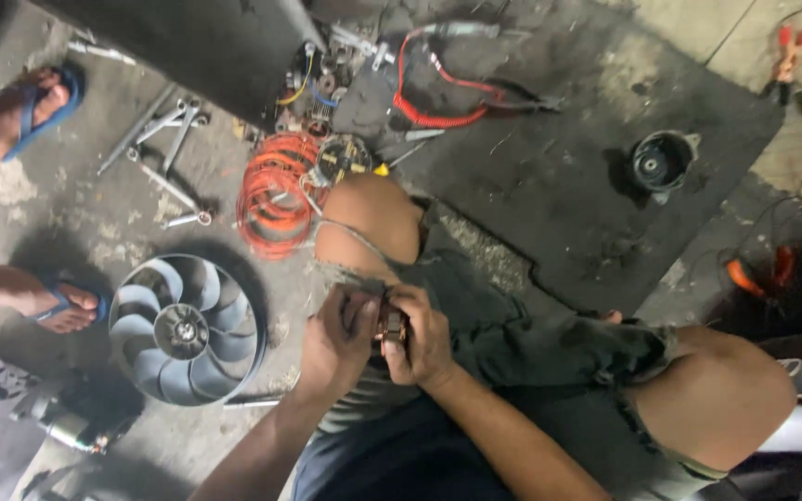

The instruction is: The person sits on the floor and cleans a small mechanical part, likely a fan motor, using a dark cloth. They wipe the copper windings and metal housing repeatedly. A fan blade and various tools are visible on the floor nearby.

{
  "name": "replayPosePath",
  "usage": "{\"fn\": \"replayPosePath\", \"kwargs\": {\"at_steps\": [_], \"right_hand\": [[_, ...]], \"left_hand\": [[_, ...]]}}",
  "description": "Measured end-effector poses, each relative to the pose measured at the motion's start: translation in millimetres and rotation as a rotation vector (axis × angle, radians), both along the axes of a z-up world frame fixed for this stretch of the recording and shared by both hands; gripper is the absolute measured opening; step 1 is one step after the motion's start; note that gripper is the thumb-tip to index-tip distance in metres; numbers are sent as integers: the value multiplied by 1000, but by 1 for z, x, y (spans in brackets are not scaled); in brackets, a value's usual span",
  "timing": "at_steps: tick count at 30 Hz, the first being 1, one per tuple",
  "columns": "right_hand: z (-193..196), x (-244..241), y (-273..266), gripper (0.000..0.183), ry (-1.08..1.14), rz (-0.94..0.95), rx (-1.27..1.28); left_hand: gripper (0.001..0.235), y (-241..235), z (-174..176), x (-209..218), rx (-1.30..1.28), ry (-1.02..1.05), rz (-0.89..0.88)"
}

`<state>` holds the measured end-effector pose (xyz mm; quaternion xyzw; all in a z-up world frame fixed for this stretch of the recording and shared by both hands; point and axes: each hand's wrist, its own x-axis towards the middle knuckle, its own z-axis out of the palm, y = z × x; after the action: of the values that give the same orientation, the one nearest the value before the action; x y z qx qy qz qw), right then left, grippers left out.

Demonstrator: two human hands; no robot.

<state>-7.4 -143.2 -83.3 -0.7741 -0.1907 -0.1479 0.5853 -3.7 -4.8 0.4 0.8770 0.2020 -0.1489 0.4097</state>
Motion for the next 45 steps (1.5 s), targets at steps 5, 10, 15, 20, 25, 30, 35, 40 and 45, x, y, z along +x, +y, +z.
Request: {"fn": "replayPosePath", "kwargs": {"at_steps": [5, 10, 15, 20, 25, 30, 35, 40, 45], "right_hand": [[11, 5, 0, 49, -26, -6, 9], [3, -7, -1, 59, 83, -5, -9], [10, -4, -1, 61, 65, 18, -30], [11, -4, -1, 61, 68, 17, -24], [10, 0, 0, 62, 97, 2, -42], [14, 3, -2, 59, 102, 0, -16], [15, 1, -2, 60, 93, 10, -19], [17, 1, -3, 60, 63, 16, -18], [20, 2, -3, 59, 90, 5, -2]], "left_hand": [[26, -3, 5, 5, 25, 34, -16], [19, -4, 11, 4, -41, 40, 9], [15, 0, 9, -8, -220, -90, 55], [15, 0, 18, -12, -205, -15, 90], [16, 1, 14, -10, -188, -11, 68], [16, -2, 12, -6, -183, 30, 77], [19, 0, 12, -14, -182, -37, 61], [22, -2, 13, -21, -146, -95, 2], [18, -4, 12, -19, -132, -153, 12]]}}
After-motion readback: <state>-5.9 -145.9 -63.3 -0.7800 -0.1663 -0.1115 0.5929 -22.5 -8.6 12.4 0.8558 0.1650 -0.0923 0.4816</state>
